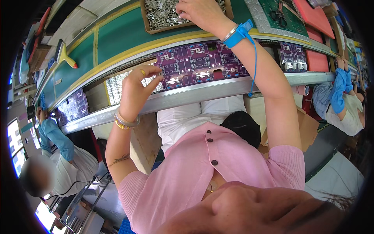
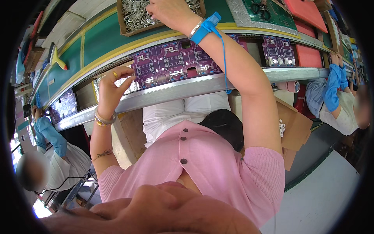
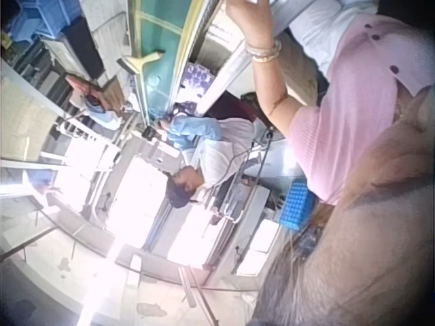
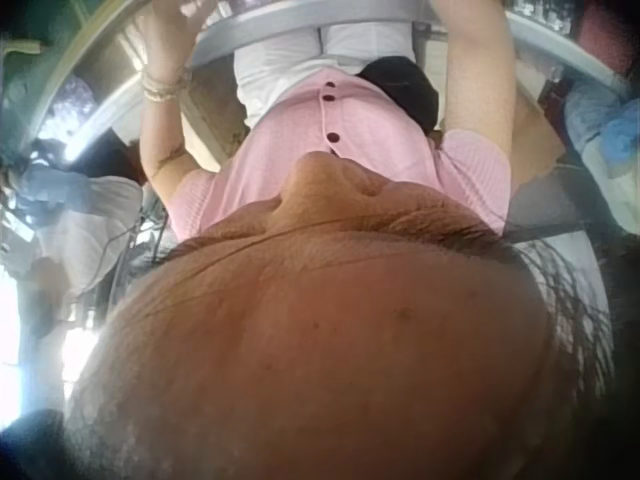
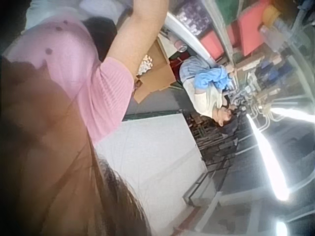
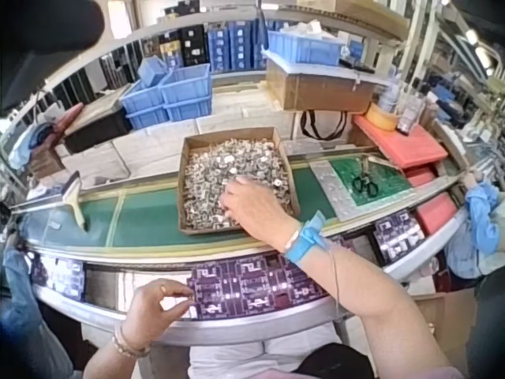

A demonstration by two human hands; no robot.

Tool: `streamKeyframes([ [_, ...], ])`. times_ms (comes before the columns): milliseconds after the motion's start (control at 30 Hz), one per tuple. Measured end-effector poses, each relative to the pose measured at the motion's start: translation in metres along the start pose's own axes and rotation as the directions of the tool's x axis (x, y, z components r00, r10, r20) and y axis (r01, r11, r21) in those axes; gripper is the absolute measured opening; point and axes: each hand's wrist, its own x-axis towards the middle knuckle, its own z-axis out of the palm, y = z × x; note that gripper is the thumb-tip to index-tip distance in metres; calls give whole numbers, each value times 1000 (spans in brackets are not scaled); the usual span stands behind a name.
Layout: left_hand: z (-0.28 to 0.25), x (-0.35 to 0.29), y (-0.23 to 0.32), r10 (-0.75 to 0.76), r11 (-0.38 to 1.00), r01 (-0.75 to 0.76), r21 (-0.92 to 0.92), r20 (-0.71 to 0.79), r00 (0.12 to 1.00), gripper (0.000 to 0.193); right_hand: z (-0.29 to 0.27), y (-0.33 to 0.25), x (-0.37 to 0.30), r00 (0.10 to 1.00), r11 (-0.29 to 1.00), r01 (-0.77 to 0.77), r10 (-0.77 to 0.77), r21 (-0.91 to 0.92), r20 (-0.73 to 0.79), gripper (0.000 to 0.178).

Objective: Assembling electronic components onto printed circuit boards at a production station.

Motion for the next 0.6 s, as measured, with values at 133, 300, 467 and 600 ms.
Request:
streamKeyframes([
  [133, 11, -12, 1, 67, 992, -66, 105, -1, 998, 18, 11, 1, 2, 994, 994, 63, -70, -89, -80, 10],
  [300, 20, -16, 2, 150, 959, -154, 239, 34, 988, 14, -19, -18, 6, 977, 951, -211, 202, 225, 63, 9],
  [467, 27, -12, -2, 198, 942, -198, 270, 28, 980, 16, -22, -19, -6, 953, 906, -295, 303, 304, 20, 8],
  [600, 30, -9, -3, 238, 930, -238, 280, 34, 971, 15, -20, -28, -28, 964, 904, -201, 250, 378, -86, 13],
])
